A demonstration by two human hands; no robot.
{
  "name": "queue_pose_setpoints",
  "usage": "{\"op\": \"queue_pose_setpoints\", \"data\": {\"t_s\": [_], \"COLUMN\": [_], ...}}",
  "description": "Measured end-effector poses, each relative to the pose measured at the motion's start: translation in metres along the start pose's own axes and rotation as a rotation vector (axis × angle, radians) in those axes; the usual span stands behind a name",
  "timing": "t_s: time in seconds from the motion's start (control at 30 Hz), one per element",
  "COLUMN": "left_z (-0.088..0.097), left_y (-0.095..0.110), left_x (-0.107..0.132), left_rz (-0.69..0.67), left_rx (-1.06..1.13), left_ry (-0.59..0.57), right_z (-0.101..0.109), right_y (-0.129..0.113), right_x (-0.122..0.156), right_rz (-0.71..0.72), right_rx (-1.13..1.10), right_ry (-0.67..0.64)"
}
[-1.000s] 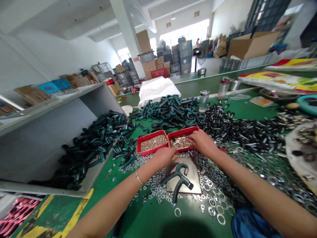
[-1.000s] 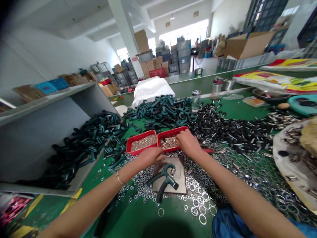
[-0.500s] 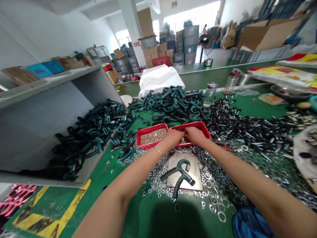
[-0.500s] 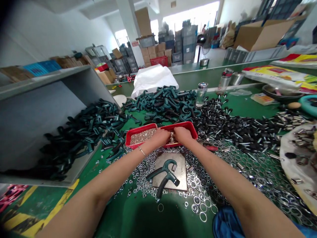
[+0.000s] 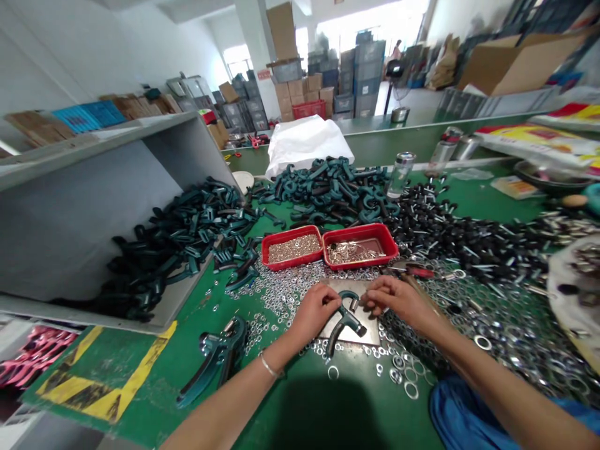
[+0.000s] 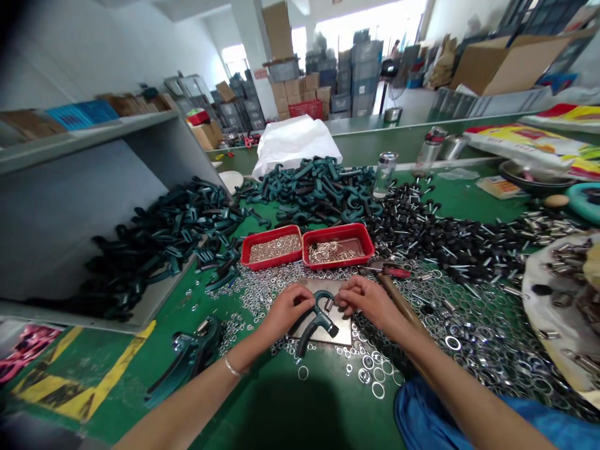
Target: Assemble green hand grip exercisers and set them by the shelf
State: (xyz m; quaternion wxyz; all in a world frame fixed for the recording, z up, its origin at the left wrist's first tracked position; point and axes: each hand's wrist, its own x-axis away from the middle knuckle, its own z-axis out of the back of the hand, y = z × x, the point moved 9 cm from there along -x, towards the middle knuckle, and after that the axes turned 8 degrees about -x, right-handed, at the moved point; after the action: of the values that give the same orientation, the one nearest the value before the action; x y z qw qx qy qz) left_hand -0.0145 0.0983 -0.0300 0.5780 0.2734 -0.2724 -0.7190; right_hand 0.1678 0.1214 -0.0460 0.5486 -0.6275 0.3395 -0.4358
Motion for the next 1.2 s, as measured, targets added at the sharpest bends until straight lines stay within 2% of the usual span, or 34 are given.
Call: {"op": "queue_pose_setpoints", "data": {"t_s": [0.07, 0.2, 0.3, 0.4, 0.47, 0.63, 0.77, 0.9, 0.97, 1.03, 1.1, 1.17, 1.2], "left_z": [-0.004, -0.009, -0.007, -0.007, -0.012, -0.028, -0.033, -0.038, -0.038, -0.035, -0.031, -0.027, -0.026], "left_y": [-0.002, -0.001, -0.001, 0.007, 0.016, 0.037, 0.042, 0.042, 0.04, 0.04, 0.042, 0.046, 0.048], "left_x": [0.005, 0.005, 0.008, 0.013, 0.015, 0.023, 0.034, 0.048, 0.051, 0.051, 0.05, 0.049, 0.048], "left_rz": [-0.01, -0.023, -0.015, -0.062, -0.145, -0.404, -0.449, -0.42, -0.385, -0.354, -0.342, -0.342, -0.341], "left_rx": [-0.005, -0.035, -0.061, -0.162, -0.297, -0.658, -0.737, -0.723, -0.703, -0.678, -0.655, -0.641, -0.636], "left_ry": [0.05, 0.065, 0.085, 0.087, 0.039, -0.116, -0.158, -0.163, -0.153, -0.132, -0.111, -0.097, -0.091], "right_z": [-0.007, -0.008, -0.008, -0.009, -0.011, -0.032, -0.047, -0.056, -0.05, -0.033, -0.003, 0.034, 0.05], "right_y": [0.009, 0.021, 0.024, 0.022, 0.013, -0.016, -0.013, -0.008, -0.008, -0.014, -0.023, -0.025, -0.023], "right_x": [0.0, -0.009, -0.011, -0.008, -0.006, 0.001, 0.002, 0.002, 0.007, 0.017, 0.033, 0.047, 0.051], "right_rz": [0.025, 0.045, 0.053, 0.06, 0.119, 0.405, 0.431, 0.396, 0.356, 0.355, 0.361, 0.308, 0.267], "right_rx": [0.034, 0.08, 0.136, 0.23, 0.363, 0.889, 1.194, 1.335, 1.321, 1.313, 1.372, 1.48, 1.514], "right_ry": [0.044, 0.148, 0.162, 0.176, 0.185, 0.105, 0.01, -0.003, 0.011, 0.07, 0.218, 0.363, 0.395]}}
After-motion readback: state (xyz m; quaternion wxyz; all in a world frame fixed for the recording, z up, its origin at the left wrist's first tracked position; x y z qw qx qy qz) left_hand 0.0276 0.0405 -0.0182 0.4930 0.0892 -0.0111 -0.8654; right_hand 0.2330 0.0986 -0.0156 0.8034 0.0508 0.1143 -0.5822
